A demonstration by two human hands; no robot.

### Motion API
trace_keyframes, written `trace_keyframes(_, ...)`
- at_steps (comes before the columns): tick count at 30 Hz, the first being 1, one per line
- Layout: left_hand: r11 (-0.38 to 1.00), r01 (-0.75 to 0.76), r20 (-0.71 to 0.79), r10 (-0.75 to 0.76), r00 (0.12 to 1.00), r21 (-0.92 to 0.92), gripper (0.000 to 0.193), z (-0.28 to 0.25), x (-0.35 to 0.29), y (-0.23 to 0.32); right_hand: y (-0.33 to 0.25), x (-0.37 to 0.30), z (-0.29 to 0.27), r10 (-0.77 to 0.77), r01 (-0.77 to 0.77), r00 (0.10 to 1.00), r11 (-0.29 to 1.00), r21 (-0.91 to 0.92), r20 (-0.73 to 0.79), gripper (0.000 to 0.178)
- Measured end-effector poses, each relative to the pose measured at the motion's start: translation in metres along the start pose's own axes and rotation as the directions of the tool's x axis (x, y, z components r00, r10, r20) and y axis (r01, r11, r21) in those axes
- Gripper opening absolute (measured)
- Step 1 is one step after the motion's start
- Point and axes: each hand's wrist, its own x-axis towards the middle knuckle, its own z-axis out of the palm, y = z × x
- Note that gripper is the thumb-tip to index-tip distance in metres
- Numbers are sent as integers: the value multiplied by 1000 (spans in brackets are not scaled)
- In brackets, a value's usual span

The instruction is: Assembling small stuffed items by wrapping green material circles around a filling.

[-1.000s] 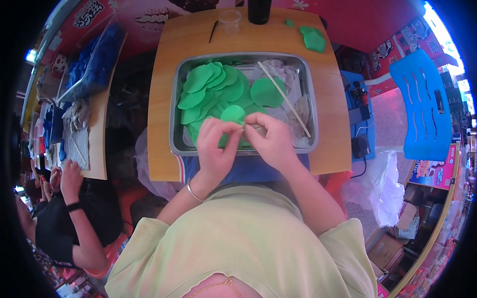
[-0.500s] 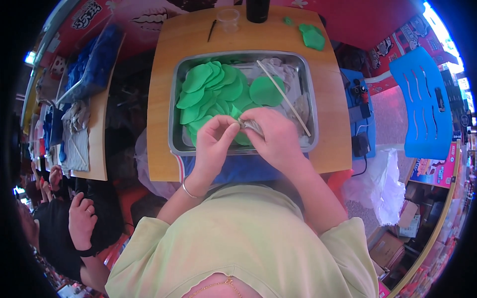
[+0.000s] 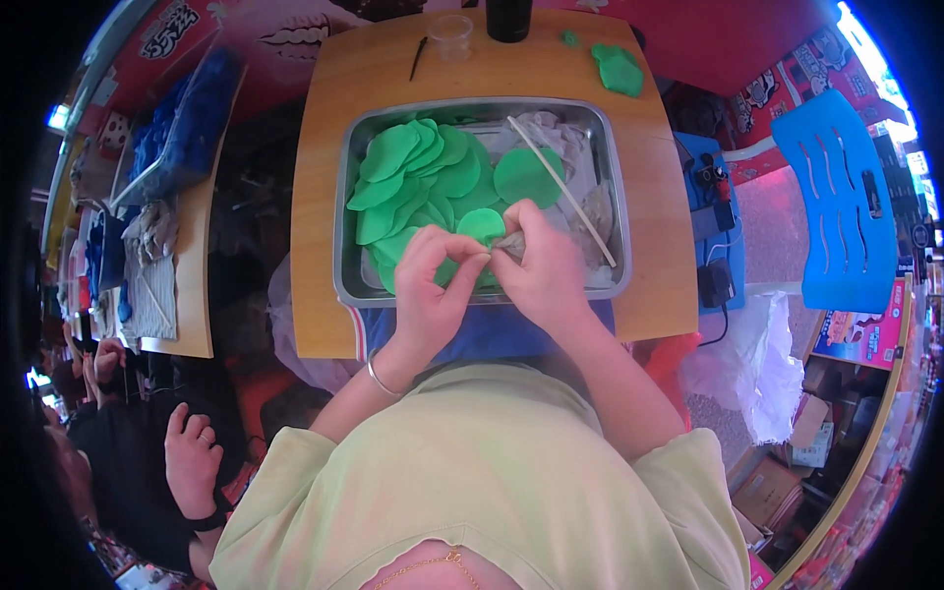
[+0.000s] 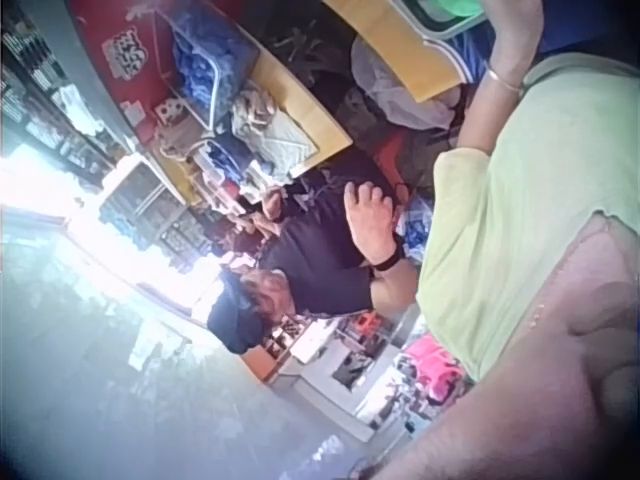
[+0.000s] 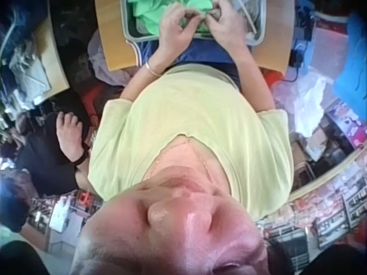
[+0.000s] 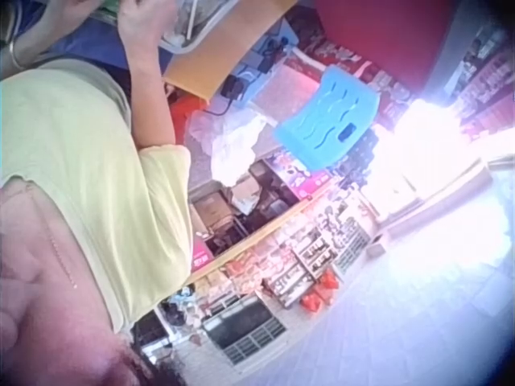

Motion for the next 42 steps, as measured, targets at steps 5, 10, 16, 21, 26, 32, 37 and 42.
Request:
trace_keyframes(5,859,315,31,-332,943,-403,7,0,-3,-7,-4,-6,-4,-171,114,980,898,425,98,32)
trace_keyframes(10,537,446,174,-481,859,-717,8,-2,-1,-8,-7,-7,-11,-363,354,930,925,141,50,37)
trace_keyframes(16,531,468,238,-444,864,-706,9,-2,1,-5,-15,-6,-10,-287,295,955,947,132,-72,27)
trace_keyframes(21,540,470,244,-438,865,-698,11,-1,1,-1,-6,-5,-3,-113,138,990,880,454,-82,19)
trace_keyframes(26,960,174,18,-175,984,-221,8,2,-5,-3,0,-8,-2,-416,410,899,909,-72,-136,29)
trace_keyframes(32,968,159,-7,-164,986,-196,8,0,-5,-2,-7,-8,-4,-430,424,891,903,-70,-145,28)
trace_keyframes(37,824,352,81,-354,932,-444,8,3,-5,-7,-2,-12,-4,-424,418,904,904,-94,-60,25)
trace_keyframes(42,998,39,66,-36,997,-47,7,-1,6,2,0,-7,-1,-435,422,892,899,-115,-121,27)
